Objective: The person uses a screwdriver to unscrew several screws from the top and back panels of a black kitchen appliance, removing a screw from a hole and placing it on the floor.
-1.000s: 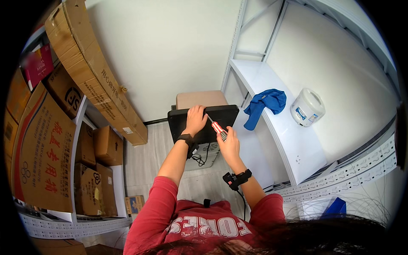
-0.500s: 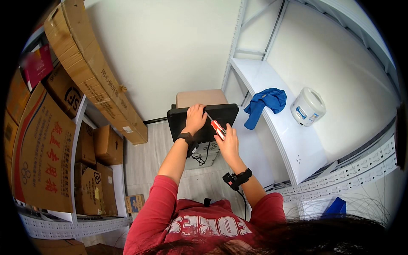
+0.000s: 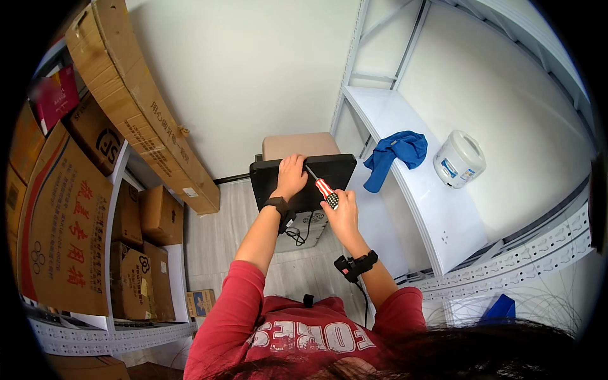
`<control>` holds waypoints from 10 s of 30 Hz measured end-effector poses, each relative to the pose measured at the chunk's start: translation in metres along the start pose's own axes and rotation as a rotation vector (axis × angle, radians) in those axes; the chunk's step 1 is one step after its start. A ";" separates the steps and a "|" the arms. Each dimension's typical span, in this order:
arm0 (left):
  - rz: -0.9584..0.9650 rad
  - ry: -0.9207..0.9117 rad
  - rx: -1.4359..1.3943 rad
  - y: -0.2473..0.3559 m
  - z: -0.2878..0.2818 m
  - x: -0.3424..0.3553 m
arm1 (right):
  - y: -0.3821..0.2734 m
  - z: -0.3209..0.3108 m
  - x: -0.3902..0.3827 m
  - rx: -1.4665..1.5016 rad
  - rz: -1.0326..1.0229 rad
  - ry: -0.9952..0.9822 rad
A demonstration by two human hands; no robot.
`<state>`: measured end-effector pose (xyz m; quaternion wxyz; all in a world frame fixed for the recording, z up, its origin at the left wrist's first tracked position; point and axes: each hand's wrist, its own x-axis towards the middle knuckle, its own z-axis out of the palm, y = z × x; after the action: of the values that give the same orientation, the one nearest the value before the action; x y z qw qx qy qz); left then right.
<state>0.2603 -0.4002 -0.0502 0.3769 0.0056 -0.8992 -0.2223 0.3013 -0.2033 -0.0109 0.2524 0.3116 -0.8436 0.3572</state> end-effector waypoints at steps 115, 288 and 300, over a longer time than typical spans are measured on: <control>-0.823 -0.112 -0.248 -0.211 -0.051 -0.321 | -0.019 0.288 -0.197 0.425 0.993 -1.121; -0.160 -0.027 -0.017 0.082 -0.019 -0.061 | 0.064 0.063 -0.074 0.834 0.598 -0.462; 0.061 0.026 -0.069 0.066 0.014 0.050 | 0.048 0.020 -0.005 0.737 0.674 -0.283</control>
<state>0.2254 -0.3435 0.0014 0.3951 -0.0319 -0.8857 -0.2415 0.2663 -0.1900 -0.0477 -0.1196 0.1359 -0.7410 0.6466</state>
